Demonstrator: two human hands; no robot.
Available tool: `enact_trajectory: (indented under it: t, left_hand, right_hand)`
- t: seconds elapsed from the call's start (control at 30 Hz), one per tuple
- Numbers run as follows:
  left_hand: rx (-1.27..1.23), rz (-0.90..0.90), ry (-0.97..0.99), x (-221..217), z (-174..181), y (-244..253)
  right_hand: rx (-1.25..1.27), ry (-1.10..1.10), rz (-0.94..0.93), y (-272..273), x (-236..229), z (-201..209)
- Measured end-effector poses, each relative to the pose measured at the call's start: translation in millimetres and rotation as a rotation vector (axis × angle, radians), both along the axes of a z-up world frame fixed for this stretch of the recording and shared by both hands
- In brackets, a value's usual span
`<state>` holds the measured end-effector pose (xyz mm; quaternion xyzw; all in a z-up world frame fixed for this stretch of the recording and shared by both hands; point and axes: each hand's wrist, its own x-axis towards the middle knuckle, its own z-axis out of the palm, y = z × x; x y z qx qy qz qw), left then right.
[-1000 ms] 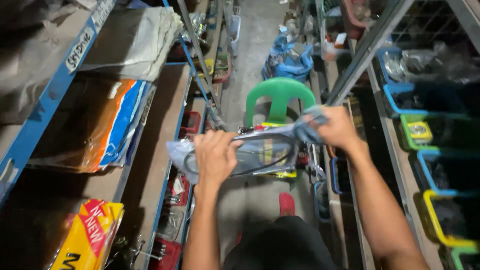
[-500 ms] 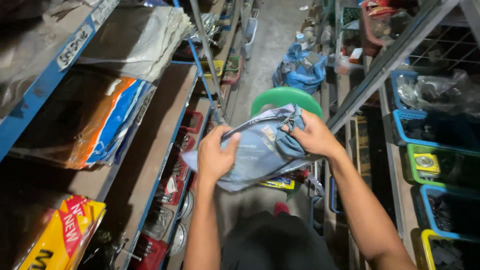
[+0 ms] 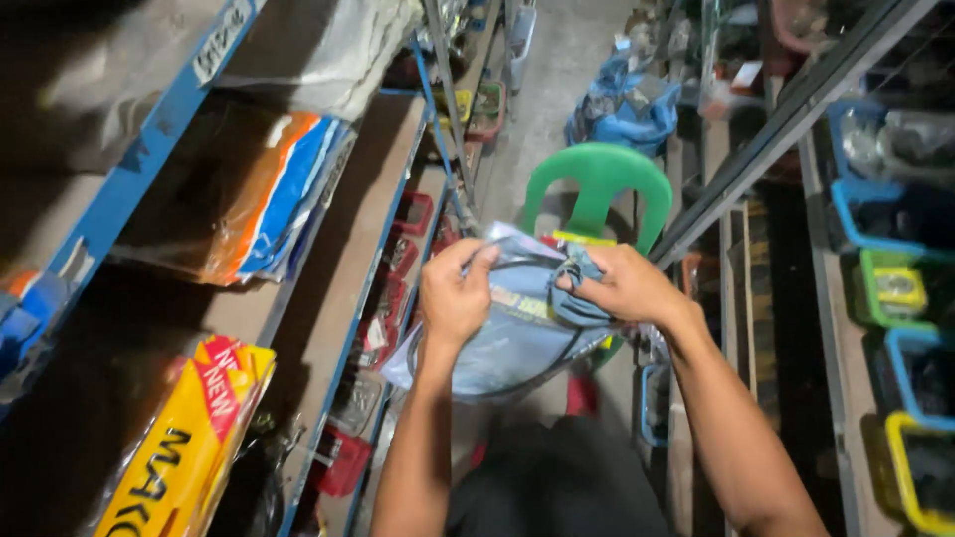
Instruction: The person wipes the surface of several packaged items, including a bicycle cable and a black box, using a blue cloth. The person handles the items one at a time, turning them over to wipe different sides while standing in a narrow aisle between shelves.
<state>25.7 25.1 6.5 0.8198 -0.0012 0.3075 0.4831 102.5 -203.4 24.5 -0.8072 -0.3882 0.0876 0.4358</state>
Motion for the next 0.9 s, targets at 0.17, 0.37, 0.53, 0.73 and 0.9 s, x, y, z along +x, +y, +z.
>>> enact_trajectory:
  t: [0.17,0.37,0.53,0.73,0.9]
  left_hand:
    - [-0.034,-0.141,0.022,-24.0,-12.9,13.3]
    - [-0.028,-0.317,-0.024,-36.2,-13.2,-3.8]
    - [-0.066,-0.227,-0.001,-40.6,-15.2,3.7]
    - [-0.095,-0.167,0.070,-37.4,-22.2,-3.1]
    - [-0.097,-0.201,0.048,-14.0,-6.1,-26.9]
  right_hand:
    - [-0.040,0.088,-0.084,-3.9,-25.0,-34.7]
    - [-0.009,0.025,-0.142,14.2,-59.7,-20.0]
    - [0.019,0.055,-0.233,-8.1,-64.9,-41.1]
    - [-0.124,0.078,-0.299,-20.9,-69.4,-29.5]
    - [-0.114,-0.293,-0.312,-19.0,-38.2,-14.0]
